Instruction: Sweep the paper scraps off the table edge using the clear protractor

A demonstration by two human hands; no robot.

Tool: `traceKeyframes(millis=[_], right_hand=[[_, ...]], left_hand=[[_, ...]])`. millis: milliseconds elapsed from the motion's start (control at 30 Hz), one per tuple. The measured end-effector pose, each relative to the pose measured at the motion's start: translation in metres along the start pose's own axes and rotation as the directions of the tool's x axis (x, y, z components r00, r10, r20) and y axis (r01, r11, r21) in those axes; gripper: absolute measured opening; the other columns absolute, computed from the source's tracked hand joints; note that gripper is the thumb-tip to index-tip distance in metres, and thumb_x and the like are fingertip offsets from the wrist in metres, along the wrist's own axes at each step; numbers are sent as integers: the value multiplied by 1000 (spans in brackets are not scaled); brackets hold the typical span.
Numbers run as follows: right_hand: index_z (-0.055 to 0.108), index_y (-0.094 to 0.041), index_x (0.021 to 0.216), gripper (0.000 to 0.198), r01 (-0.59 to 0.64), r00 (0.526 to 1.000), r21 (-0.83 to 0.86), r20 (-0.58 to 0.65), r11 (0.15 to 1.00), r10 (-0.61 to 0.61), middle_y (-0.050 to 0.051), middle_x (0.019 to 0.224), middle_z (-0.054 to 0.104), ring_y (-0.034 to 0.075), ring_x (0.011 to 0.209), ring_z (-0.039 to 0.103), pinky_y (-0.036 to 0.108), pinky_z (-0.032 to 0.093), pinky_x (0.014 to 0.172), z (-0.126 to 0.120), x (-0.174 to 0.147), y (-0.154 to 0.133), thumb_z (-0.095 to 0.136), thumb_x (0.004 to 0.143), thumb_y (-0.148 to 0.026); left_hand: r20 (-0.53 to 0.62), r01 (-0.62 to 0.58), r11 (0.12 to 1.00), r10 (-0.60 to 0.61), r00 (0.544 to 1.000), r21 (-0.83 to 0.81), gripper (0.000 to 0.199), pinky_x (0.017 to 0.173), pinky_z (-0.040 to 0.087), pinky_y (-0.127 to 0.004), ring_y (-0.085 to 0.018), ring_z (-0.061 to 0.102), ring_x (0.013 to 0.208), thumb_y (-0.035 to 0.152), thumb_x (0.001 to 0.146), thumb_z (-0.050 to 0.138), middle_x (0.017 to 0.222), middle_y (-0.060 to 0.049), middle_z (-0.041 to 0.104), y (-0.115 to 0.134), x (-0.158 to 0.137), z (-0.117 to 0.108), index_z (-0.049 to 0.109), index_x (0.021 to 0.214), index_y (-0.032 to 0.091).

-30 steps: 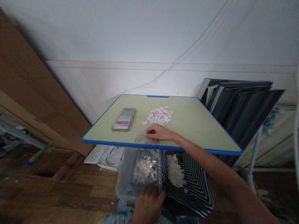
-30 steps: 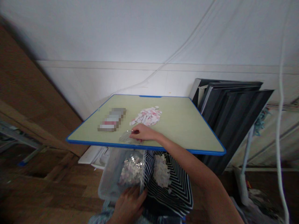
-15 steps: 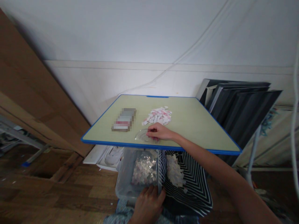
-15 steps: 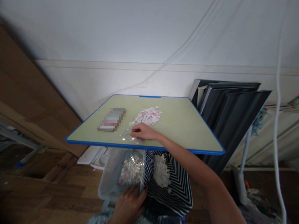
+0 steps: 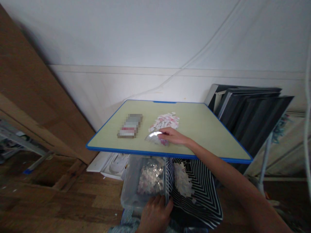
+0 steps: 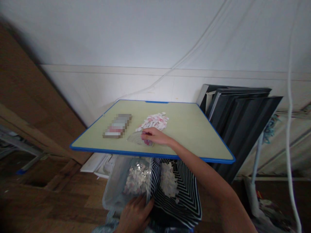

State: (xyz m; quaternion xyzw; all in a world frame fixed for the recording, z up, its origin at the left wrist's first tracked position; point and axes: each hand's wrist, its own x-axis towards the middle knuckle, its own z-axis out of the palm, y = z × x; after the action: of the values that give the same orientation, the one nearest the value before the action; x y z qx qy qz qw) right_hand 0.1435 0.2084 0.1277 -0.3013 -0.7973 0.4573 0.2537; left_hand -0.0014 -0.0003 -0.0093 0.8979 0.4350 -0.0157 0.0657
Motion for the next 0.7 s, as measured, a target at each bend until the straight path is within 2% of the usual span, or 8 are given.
traceKeyframes(millis=[100,167,233,333,367,467,567,700], right_hand=[[52,-16,74,30,-17,989,31,-144,999,21,2,70,63,9,53,55,22,44,50,-30,-10,2,50,87,-43],[52,-17,77,31,-46,963,38,-265,998,54,1,68,62,8,46,51,20,40,43,-56,-20,9,50,87,-45],[54,-15,78,30,-85,906,42,-414,995,95,1,68,60,7,45,50,20,40,43,-82,-29,22,50,88,-43],[57,-12,103,27,-167,787,79,-590,983,181,7,98,62,15,77,61,31,52,67,-108,-41,47,49,91,-35],[54,-15,116,31,-194,754,98,-621,976,212,8,113,58,19,93,60,38,52,78,-113,-43,55,53,90,-32],[53,-15,119,34,-259,689,132,-669,957,279,9,118,56,20,99,58,41,50,82,-117,-47,71,54,89,-31],[53,-15,118,33,-306,691,129,-652,943,314,9,117,56,20,98,58,41,50,82,-114,-47,75,53,89,-32],[53,-15,118,33,-351,738,104,-580,930,344,9,116,56,20,98,58,41,51,81,-108,-48,71,54,89,-32]], left_hand=[[-18,-4,1000,4,1000,-5,40,74,55,-37,-24,63,89,25,81,59,98,-9,68,0,-1,3,52,121,23],[-33,0,1000,0,999,-9,40,74,54,-37,-24,63,89,25,81,59,97,-10,68,-1,-1,6,52,121,23],[-40,6,1000,-7,999,-11,40,73,54,-37,-25,63,88,24,81,59,97,-9,67,-2,0,7,53,120,23],[-44,2,1000,-3,999,-20,41,73,54,-38,-25,63,88,24,80,59,97,-9,67,-3,1,10,52,121,24],[-45,-3,1000,2,999,-26,42,74,53,-37,-25,62,89,24,80,59,97,-9,67,-3,1,10,52,121,23],[-27,-5,999,4,1000,-34,43,77,52,-36,-24,61,93,25,80,60,100,-9,66,-3,0,10,51,122,23],[20,19,1000,-18,1000,-16,44,78,51,-37,-24,61,94,24,81,57,102,-10,66,-2,0,7,49,124,24],[43,19,999,-18,999,-26,42,78,50,-36,-23,60,93,22,82,55,101,-9,65,-1,-1,3,49,124,24]])
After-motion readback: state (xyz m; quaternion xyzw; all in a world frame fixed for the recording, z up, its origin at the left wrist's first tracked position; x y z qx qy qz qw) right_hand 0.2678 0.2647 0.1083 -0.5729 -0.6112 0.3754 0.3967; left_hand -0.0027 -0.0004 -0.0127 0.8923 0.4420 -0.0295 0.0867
